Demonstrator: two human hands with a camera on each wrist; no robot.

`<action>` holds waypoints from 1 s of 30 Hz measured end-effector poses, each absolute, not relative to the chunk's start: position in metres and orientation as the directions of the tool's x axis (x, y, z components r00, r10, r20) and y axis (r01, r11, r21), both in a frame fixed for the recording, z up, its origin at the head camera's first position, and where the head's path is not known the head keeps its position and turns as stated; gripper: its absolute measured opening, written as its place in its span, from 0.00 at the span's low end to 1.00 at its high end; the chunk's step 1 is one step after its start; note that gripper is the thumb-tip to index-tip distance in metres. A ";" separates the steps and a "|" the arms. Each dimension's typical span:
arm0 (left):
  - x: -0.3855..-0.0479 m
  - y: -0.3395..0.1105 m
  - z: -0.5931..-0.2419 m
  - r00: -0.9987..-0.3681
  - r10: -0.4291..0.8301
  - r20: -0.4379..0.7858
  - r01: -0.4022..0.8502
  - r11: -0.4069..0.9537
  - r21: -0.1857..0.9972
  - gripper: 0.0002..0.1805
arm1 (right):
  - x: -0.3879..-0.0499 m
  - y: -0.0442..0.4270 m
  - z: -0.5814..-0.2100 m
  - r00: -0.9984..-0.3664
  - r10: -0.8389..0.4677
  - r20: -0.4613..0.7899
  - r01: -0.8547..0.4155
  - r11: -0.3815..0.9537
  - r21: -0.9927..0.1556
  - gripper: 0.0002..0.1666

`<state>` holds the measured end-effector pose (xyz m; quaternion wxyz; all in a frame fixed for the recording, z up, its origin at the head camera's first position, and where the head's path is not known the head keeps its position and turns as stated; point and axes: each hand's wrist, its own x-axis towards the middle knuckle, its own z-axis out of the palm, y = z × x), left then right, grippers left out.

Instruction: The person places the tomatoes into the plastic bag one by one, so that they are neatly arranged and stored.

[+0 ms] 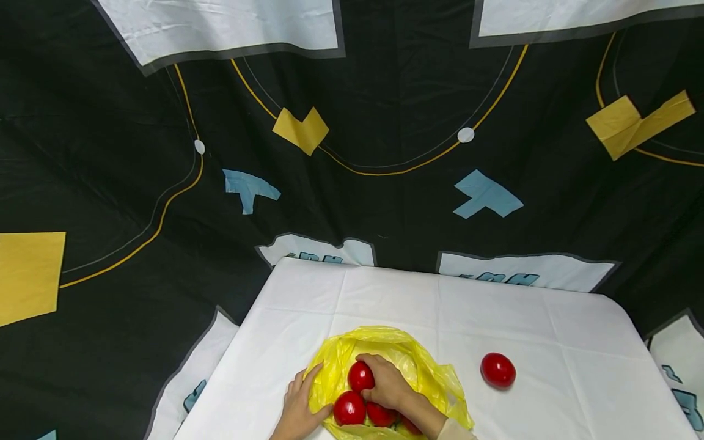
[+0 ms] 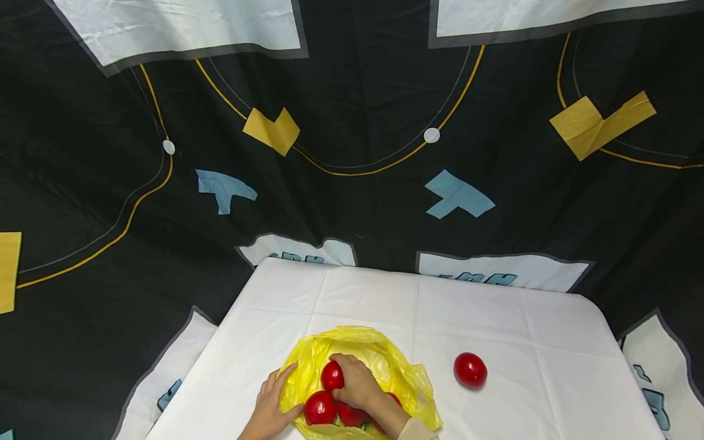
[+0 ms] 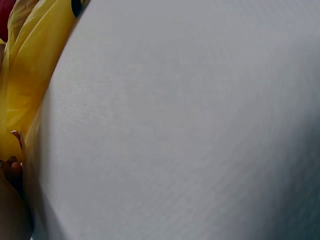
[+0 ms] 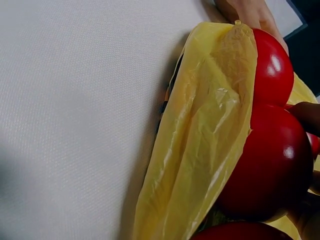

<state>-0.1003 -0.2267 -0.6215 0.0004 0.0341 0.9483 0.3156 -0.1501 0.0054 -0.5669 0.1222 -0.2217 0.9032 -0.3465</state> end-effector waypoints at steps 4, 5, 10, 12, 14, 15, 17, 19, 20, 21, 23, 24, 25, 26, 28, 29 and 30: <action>-0.100 -0.227 -0.621 -0.997 0.064 0.030 0.069 0.798 0.598 0.47 | -0.150 0.006 -0.567 -0.872 -0.485 -0.065 -0.318 0.662 -0.679 0.40; -0.100 -0.226 -0.621 -0.998 0.064 0.029 0.068 0.797 0.600 0.46 | -0.149 0.006 -0.566 -0.872 -0.485 -0.064 -0.318 0.662 -0.678 0.40; -0.100 -0.226 -0.620 -0.998 0.059 0.021 0.059 0.794 0.605 0.46 | -0.149 0.006 -0.566 -0.872 -0.485 -0.060 -0.322 0.664 -0.675 0.40; -0.100 -0.226 -0.620 -0.998 0.057 0.019 0.056 0.794 0.605 0.46 | -0.149 0.006 -0.566 -0.872 -0.487 -0.060 -0.324 0.663 -0.675 0.40; -0.100 -0.226 -0.621 -0.998 0.056 0.017 0.055 0.795 0.605 0.46 | -0.148 0.006 -0.565 -0.871 -0.488 -0.062 -0.323 0.663 -0.676 0.40; -0.100 -0.226 -0.621 -0.998 0.056 0.017 0.055 0.794 0.606 0.46 | -0.148 0.007 -0.565 -0.870 -0.489 -0.062 -0.324 0.662 -0.676 0.39; -0.100 -0.226 -0.621 -0.998 0.056 0.019 0.056 0.792 0.608 0.46 | -0.148 0.007 -0.564 -0.869 -0.492 -0.060 -0.328 0.662 -0.674 0.39; -0.100 -0.226 -0.621 -0.998 0.057 0.023 0.059 0.791 0.609 0.46 | -0.148 0.008 -0.564 -0.867 -0.494 -0.058 -0.333 0.662 -0.671 0.39; -0.100 -0.226 -0.621 -0.998 0.057 0.025 0.060 0.791 0.609 0.46 | -0.148 0.008 -0.564 -0.867 -0.495 -0.056 -0.335 0.663 -0.670 0.39; -0.100 -0.226 -0.621 -0.998 0.057 0.027 0.062 0.791 0.609 0.46 | -0.148 0.008 -0.564 -0.867 -0.496 -0.055 -0.337 0.663 -0.668 0.39; -0.100 -0.226 -0.621 -0.998 0.056 0.030 0.062 0.793 0.606 0.46 | -0.148 0.009 -0.564 -0.865 -0.499 -0.048 -0.344 0.661 -0.667 0.38; -0.100 -0.226 -0.621 -0.998 0.055 0.030 0.062 0.794 0.605 0.46 | -0.148 0.009 -0.564 -0.865 -0.500 -0.044 -0.347 0.660 -0.667 0.38; -0.100 -0.226 -0.621 -0.998 0.055 0.029 0.061 0.795 0.604 0.46 | -0.148 0.010 -0.563 -0.865 -0.501 -0.040 -0.350 0.658 -0.666 0.38; -0.100 -0.226 -0.621 -0.998 0.054 0.028 0.060 0.796 0.603 0.46 | -0.148 0.010 -0.563 -0.865 -0.501 -0.034 -0.355 0.657 -0.666 0.37; -0.100 -0.226 -0.621 -0.998 0.053 0.025 0.058 0.797 0.601 0.46 | -0.148 0.011 -0.561 -0.864 -0.504 -0.015 -0.367 0.650 -0.665 0.37; -0.100 -0.226 -0.621 -0.998 0.054 0.024 0.057 0.798 0.600 0.46 | -0.148 0.012 -0.561 -0.865 -0.502 -0.012 -0.369 0.652 -0.662 0.37; -0.100 -0.226 -0.621 -0.998 0.054 0.022 0.056 0.799 0.599 0.46 | -0.148 0.013 -0.559 -0.865 -0.502 -0.002 -0.376 0.651 -0.659 0.36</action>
